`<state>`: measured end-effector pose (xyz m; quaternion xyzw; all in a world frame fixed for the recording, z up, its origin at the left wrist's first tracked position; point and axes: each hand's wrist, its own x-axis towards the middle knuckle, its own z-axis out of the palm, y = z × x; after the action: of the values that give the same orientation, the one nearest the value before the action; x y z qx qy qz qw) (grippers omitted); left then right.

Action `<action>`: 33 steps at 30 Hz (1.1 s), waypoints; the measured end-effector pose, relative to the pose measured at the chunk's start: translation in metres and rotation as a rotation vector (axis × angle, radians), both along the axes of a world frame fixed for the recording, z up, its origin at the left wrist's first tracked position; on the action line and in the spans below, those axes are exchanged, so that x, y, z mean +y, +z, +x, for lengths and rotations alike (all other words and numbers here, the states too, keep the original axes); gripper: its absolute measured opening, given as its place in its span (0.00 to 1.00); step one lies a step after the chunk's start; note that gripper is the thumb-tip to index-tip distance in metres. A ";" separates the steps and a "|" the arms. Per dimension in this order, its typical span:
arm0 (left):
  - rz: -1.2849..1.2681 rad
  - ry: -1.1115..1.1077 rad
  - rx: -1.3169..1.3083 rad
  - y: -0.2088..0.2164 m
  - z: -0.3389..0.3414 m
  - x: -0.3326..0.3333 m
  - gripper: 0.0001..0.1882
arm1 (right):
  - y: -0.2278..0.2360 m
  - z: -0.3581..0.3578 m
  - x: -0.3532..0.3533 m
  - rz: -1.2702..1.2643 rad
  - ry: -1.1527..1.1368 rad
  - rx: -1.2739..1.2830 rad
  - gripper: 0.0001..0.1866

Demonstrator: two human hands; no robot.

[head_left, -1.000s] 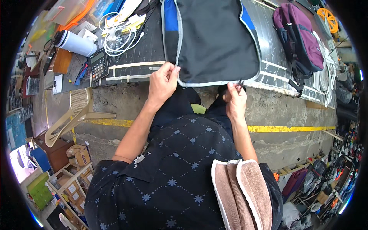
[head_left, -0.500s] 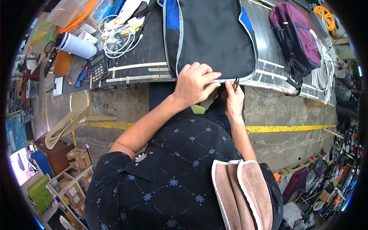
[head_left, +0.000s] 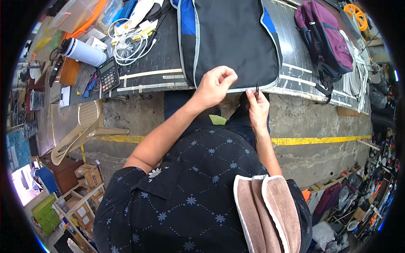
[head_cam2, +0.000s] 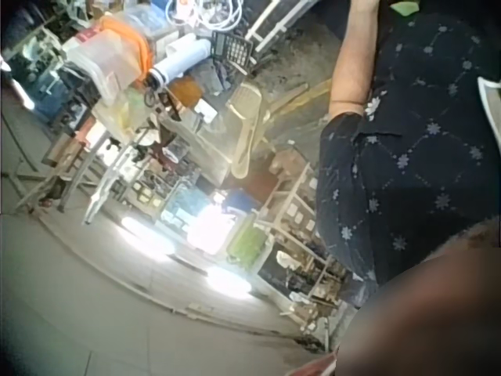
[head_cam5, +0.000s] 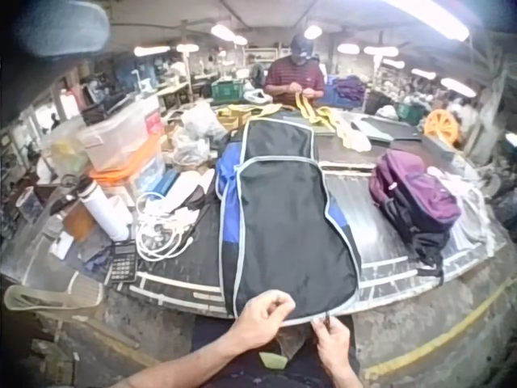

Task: Inspecting backpacks and trimming loose threads using a small hand tool.

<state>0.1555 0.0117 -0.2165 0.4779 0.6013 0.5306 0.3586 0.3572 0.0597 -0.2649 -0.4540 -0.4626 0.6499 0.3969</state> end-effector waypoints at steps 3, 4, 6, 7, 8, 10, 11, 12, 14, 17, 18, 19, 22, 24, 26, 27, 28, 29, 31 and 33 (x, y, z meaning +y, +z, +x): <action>0.006 0.072 -0.367 0.010 -0.007 -0.004 0.08 | -0.004 0.008 0.002 -0.064 0.061 -0.038 0.08; 0.005 0.073 -0.368 0.014 -0.011 -0.007 0.08 | -0.001 0.009 0.001 -0.034 0.087 -0.047 0.08; 0.069 0.062 0.151 0.020 -0.016 -0.013 0.08 | 0.005 0.009 -0.004 -0.006 0.116 -0.057 0.09; 0.029 0.053 0.200 0.021 -0.016 -0.017 0.06 | 0.009 0.005 -0.007 -0.013 0.129 -0.061 0.09; 0.028 0.055 0.199 0.019 -0.014 -0.019 0.06 | 0.010 0.001 -0.011 -0.019 0.142 -0.065 0.08; 0.094 0.063 0.383 0.013 -0.006 -0.020 0.05 | 0.011 -0.008 -0.015 -0.017 0.131 -0.032 0.07; 0.128 0.083 0.442 0.011 -0.002 -0.021 0.04 | 0.011 -0.012 -0.015 -0.015 0.133 0.014 0.07; 0.128 0.084 0.443 0.009 -0.002 -0.020 0.04 | 0.012 -0.014 -0.016 -0.013 0.137 0.060 0.07; 0.235 0.052 0.640 0.003 -0.001 -0.018 0.04 | 0.012 -0.015 -0.016 -0.017 0.145 0.058 0.06; 0.081 0.040 0.495 0.013 0.004 -0.020 0.05 | 0.004 -0.002 -0.013 0.054 0.156 -0.016 0.06; -0.068 0.036 0.329 0.017 0.005 -0.021 0.06 | 0.005 0.002 -0.015 0.090 0.121 -0.046 0.08; -0.068 0.034 0.329 0.016 0.003 -0.020 0.06 | 0.006 0.005 -0.017 0.126 0.086 -0.077 0.09; -0.069 0.030 0.180 0.011 -0.003 -0.020 0.07 | 0.023 0.005 -0.023 0.390 0.101 -0.381 0.12; -0.002 0.014 0.133 0.006 -0.004 -0.019 0.09 | 0.025 0.005 -0.024 0.461 0.074 -0.406 0.13; -0.017 0.017 0.142 0.005 -0.005 -0.021 0.10 | 0.044 0.001 -0.030 0.539 0.136 -0.499 0.11; -0.028 0.011 0.147 0.006 -0.003 -0.020 0.10 | 0.048 -0.002 -0.030 0.633 0.096 -0.492 0.10; -0.026 0.008 0.145 0.007 -0.003 -0.020 0.10 | 0.052 -0.004 -0.029 0.633 0.093 -0.495 0.10; -0.028 0.003 0.139 0.008 -0.002 -0.020 0.10 | 0.055 -0.005 -0.029 0.671 0.107 -0.545 0.10; -0.032 0.004 0.135 0.008 -0.002 -0.020 0.11 | 0.058 -0.009 -0.028 0.731 0.117 -0.604 0.08; -0.028 -0.004 0.127 0.008 -0.001 -0.020 0.10 | 0.059 -0.011 -0.027 0.758 0.115 -0.619 0.09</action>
<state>0.1541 -0.0084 -0.2088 0.5067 0.6291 0.4900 0.3277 0.3457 0.0322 -0.2056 -0.4234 -0.7870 0.2911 0.3416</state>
